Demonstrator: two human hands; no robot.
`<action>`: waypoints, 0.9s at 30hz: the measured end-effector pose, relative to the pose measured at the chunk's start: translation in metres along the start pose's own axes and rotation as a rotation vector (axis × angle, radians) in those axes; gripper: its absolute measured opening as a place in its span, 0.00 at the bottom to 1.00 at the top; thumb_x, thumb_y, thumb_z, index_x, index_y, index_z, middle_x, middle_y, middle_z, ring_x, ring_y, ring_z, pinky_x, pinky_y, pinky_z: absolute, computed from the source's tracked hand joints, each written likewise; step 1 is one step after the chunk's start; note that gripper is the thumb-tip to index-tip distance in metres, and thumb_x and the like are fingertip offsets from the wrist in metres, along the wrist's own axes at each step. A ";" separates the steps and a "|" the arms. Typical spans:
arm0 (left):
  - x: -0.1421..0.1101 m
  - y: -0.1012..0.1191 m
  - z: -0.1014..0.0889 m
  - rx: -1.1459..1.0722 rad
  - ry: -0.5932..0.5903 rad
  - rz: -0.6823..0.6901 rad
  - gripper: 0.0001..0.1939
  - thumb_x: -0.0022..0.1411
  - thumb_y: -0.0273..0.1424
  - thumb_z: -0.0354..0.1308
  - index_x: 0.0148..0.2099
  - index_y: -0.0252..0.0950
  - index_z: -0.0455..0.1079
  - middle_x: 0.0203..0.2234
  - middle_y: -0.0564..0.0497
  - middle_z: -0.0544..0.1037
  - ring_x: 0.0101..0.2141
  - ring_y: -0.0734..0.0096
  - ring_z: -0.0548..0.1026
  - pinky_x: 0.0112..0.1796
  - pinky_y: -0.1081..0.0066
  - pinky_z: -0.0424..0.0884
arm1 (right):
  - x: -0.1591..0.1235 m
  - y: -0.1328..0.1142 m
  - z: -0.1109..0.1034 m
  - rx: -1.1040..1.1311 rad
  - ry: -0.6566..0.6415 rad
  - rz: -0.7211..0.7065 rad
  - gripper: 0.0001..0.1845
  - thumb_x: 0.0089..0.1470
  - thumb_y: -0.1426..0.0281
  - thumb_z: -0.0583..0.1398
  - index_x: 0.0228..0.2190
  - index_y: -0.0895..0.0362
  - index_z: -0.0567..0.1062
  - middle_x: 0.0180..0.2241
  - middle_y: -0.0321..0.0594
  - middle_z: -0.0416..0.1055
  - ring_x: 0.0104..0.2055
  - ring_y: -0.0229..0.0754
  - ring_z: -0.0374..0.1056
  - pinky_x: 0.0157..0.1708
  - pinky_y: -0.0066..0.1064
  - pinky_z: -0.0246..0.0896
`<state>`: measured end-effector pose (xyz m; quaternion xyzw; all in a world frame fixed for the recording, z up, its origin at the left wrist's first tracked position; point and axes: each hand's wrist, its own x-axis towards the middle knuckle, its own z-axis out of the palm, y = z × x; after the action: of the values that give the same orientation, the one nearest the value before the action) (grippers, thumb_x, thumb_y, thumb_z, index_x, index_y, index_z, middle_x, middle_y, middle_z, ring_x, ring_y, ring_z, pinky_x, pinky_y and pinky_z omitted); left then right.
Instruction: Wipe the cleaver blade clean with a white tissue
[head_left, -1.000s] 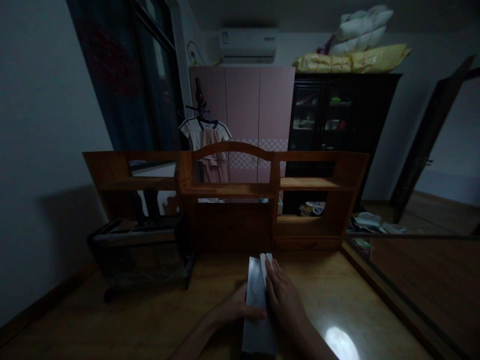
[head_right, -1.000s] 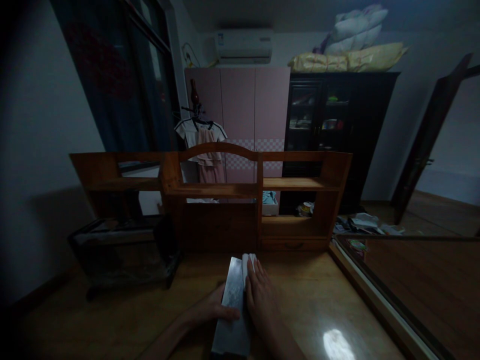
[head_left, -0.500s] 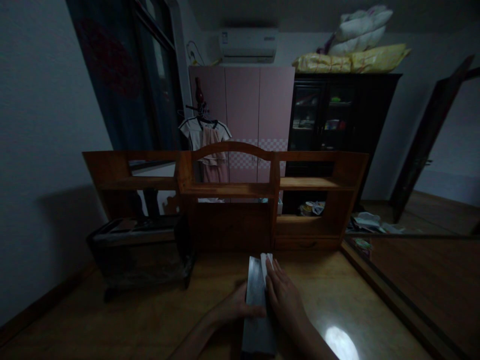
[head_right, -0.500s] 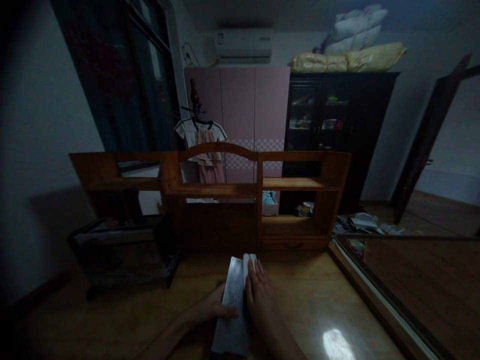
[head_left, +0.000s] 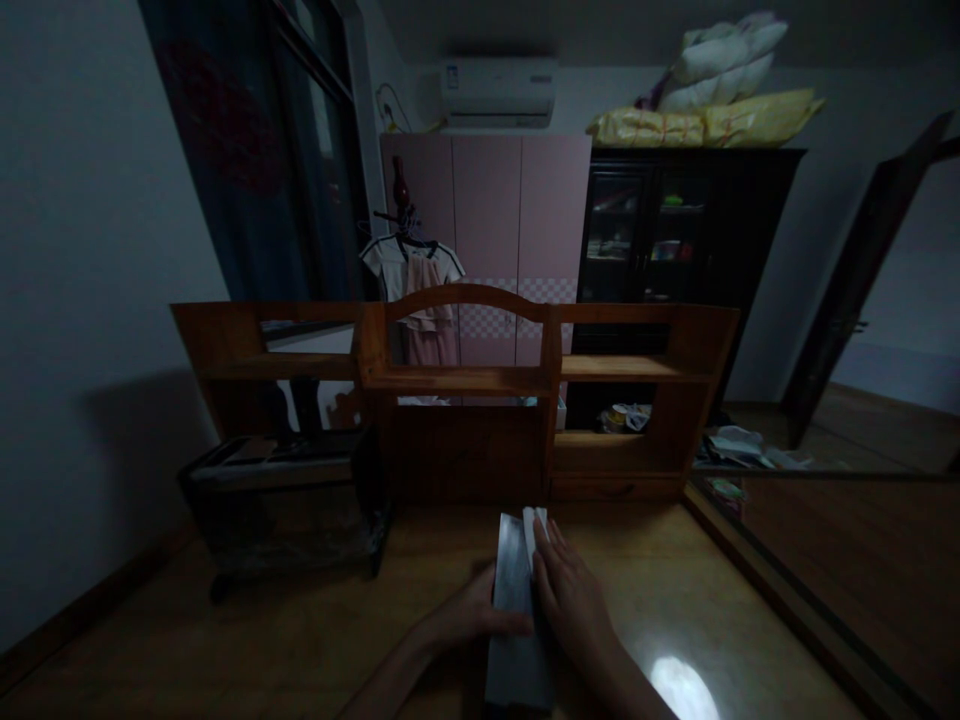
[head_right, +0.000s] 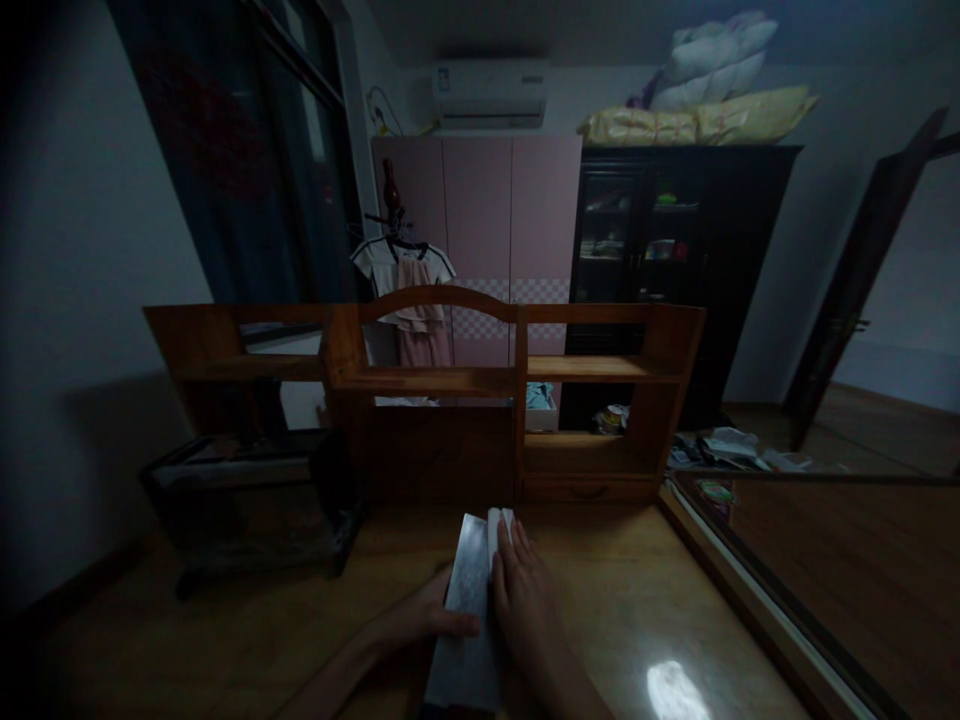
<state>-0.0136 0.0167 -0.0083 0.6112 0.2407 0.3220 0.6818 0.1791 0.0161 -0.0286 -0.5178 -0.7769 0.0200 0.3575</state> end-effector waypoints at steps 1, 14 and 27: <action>0.000 0.000 0.000 -0.001 -0.008 0.006 0.42 0.46 0.33 0.74 0.61 0.36 0.61 0.53 0.42 0.71 0.54 0.54 0.69 0.56 0.55 0.62 | 0.000 0.000 0.000 -0.002 0.000 -0.005 0.29 0.65 0.68 0.47 0.66 0.53 0.49 0.66 0.42 0.50 0.67 0.47 0.47 0.63 0.47 0.52; 0.001 -0.007 0.001 0.032 -0.072 0.041 0.55 0.42 0.32 0.75 0.68 0.37 0.50 0.62 0.39 0.61 0.63 0.46 0.55 0.59 0.49 0.55 | 0.010 -0.039 -0.024 -0.035 -0.206 -0.226 0.30 0.68 0.68 0.44 0.66 0.48 0.38 0.69 0.34 0.39 0.70 0.44 0.33 0.67 0.49 0.39; -0.002 0.007 0.008 -0.009 -0.026 0.012 0.52 0.40 0.29 0.75 0.66 0.37 0.55 0.58 0.42 0.67 0.58 0.48 0.64 0.58 0.52 0.59 | 0.007 -0.017 -0.009 -0.008 0.000 -0.073 0.30 0.66 0.66 0.47 0.66 0.49 0.44 0.68 0.37 0.43 0.69 0.48 0.40 0.65 0.50 0.48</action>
<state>-0.0100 0.0098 -0.0002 0.6137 0.2268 0.3191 0.6856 0.1696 0.0115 -0.0115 -0.4907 -0.7953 0.0040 0.3558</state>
